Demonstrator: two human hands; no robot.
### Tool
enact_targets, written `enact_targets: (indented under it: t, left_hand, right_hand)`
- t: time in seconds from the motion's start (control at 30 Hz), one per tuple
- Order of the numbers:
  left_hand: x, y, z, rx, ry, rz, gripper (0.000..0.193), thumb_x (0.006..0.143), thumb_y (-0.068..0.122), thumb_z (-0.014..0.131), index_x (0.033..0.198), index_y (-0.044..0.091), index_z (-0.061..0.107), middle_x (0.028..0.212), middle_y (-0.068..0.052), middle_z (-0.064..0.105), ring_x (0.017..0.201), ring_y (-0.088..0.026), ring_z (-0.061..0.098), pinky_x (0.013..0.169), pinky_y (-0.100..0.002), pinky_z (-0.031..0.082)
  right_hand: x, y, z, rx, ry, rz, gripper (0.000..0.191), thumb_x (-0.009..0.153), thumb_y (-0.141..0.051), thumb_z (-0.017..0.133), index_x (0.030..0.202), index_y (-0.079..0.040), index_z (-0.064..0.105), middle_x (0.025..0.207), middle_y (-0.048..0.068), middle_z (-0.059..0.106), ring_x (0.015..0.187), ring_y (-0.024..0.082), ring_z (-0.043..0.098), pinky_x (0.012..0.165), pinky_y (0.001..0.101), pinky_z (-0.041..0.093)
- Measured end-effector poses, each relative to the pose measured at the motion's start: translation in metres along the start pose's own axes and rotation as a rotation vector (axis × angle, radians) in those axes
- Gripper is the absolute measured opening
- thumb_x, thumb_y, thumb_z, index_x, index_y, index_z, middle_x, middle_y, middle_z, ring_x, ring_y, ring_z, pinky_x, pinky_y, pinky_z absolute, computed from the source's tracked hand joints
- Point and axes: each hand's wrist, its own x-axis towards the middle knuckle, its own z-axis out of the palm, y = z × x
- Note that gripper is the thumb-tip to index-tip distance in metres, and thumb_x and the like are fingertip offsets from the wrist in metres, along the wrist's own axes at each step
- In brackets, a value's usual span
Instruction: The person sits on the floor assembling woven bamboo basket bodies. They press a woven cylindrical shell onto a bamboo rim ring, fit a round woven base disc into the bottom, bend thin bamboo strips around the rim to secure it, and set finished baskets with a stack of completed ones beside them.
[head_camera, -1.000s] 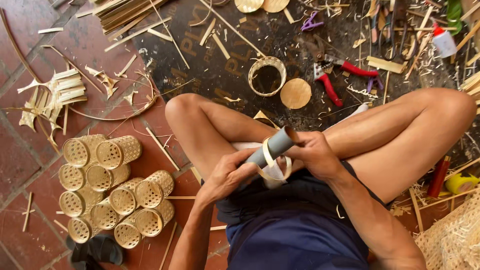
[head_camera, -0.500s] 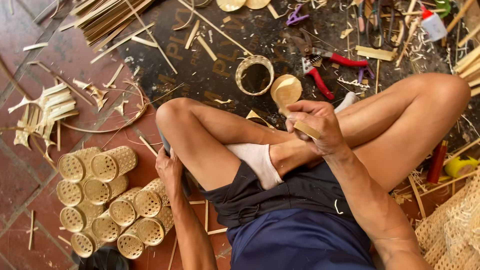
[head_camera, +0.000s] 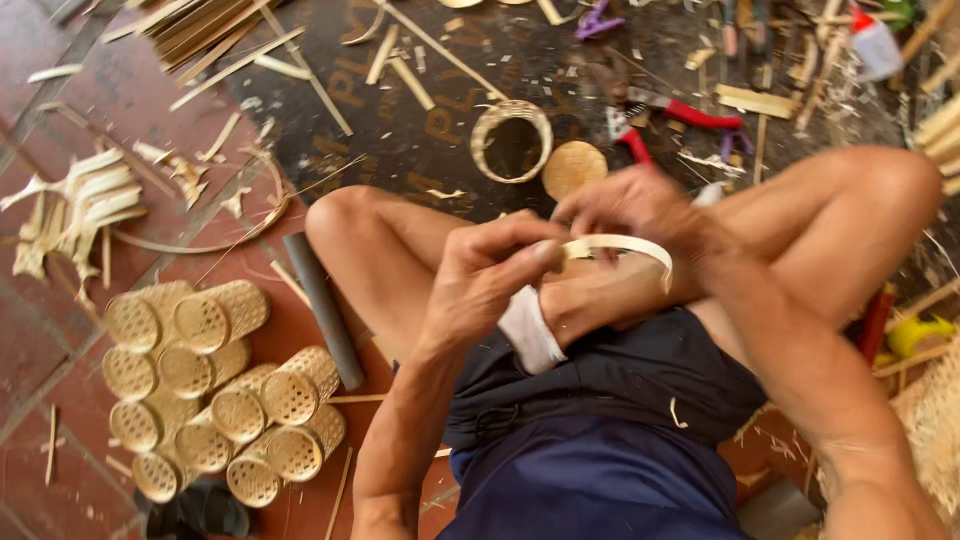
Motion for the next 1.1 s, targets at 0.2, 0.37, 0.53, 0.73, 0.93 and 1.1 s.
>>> enact_targets:
  t: [0.2, 0.37, 0.53, 0.73, 0.93, 1.1]
  left_hand:
    - [0.008, 0.011, 0.002, 0.283, 0.188, 0.246, 0.017, 0.101, 0.003, 0.073, 0.118, 0.000, 0.075, 0.088, 0.001, 0.058, 0.080, -0.005, 0.053, 0.069, -0.022, 0.044]
    - [0.005, 0.012, -0.009, 0.207, 0.239, 0.274, 0.010, 0.104, 0.005, 0.072, 0.111, -0.002, 0.073, 0.091, 0.000, 0.062, 0.083, -0.004, 0.056, 0.077, -0.024, 0.046]
    - [0.013, 0.013, -0.021, 0.122, 0.371, 0.214, 0.014, 0.102, 0.010, 0.073, 0.111, -0.001, 0.074, 0.095, 0.002, 0.064, 0.085, -0.003, 0.057, 0.074, -0.022, 0.047]
    - [0.022, 0.010, -0.010, 0.205, 0.336, 0.258, 0.015, 0.104, 0.013, 0.072, 0.112, 0.000, 0.072, 0.097, 0.000, 0.067, 0.086, -0.003, 0.061, 0.079, -0.022, 0.052]
    - [0.024, 0.016, -0.001, 0.452, 0.312, 0.340, 0.012, 0.103, 0.012, 0.074, 0.108, 0.001, 0.073, 0.090, -0.004, 0.067, 0.080, -0.009, 0.064, 0.070, -0.021, 0.053]
    - [0.022, 0.020, -0.002, 0.477, 0.320, 0.354, 0.013, 0.103, 0.013, 0.074, 0.108, 0.002, 0.071, 0.091, -0.004, 0.067, 0.079, -0.009, 0.066, 0.069, -0.023, 0.056]
  right_hand:
    - [0.043, -0.011, -0.061, -1.846, 0.691, -0.199, 0.109, 0.061, -0.064, 0.086, 0.139, 0.004, 0.051, 0.119, 0.025, 0.061, 0.103, 0.041, 0.062, 0.079, 0.0548, 0.052]
    - [0.053, -0.011, -0.074, -1.524, 0.625, 0.025, 0.076, 0.079, -0.037, 0.085, 0.138, 0.003, 0.058, 0.106, 0.025, 0.065, 0.095, 0.039, 0.065, 0.078, 0.0493, 0.053]
    - [-0.010, -0.044, -0.022, -0.591, 0.572, -0.063, 0.045, 0.096, -0.007, 0.064, 0.139, 0.005, 0.061, 0.088, 0.009, 0.064, 0.074, 0.023, 0.063, 0.057, 0.0380, 0.049]
    - [-0.087, -0.051, 0.074, -0.581, 0.348, -0.415, 0.071, 0.090, -0.004, 0.069, 0.156, 0.002, 0.044, 0.117, 0.009, 0.062, 0.110, 0.015, 0.062, 0.102, 0.0317, 0.051]
    - [-0.081, -0.070, 0.106, -0.794, 0.341, -0.426, 0.071, 0.085, -0.006, 0.074, 0.149, 0.004, 0.046, 0.117, 0.012, 0.062, 0.107, 0.021, 0.063, 0.097, 0.0321, 0.051]
    - [-0.086, -0.068, 0.109, -0.866, 0.377, -0.400, 0.071, 0.083, -0.007, 0.075, 0.148, 0.004, 0.048, 0.111, 0.011, 0.063, 0.101, 0.020, 0.063, 0.092, 0.0327, 0.052]
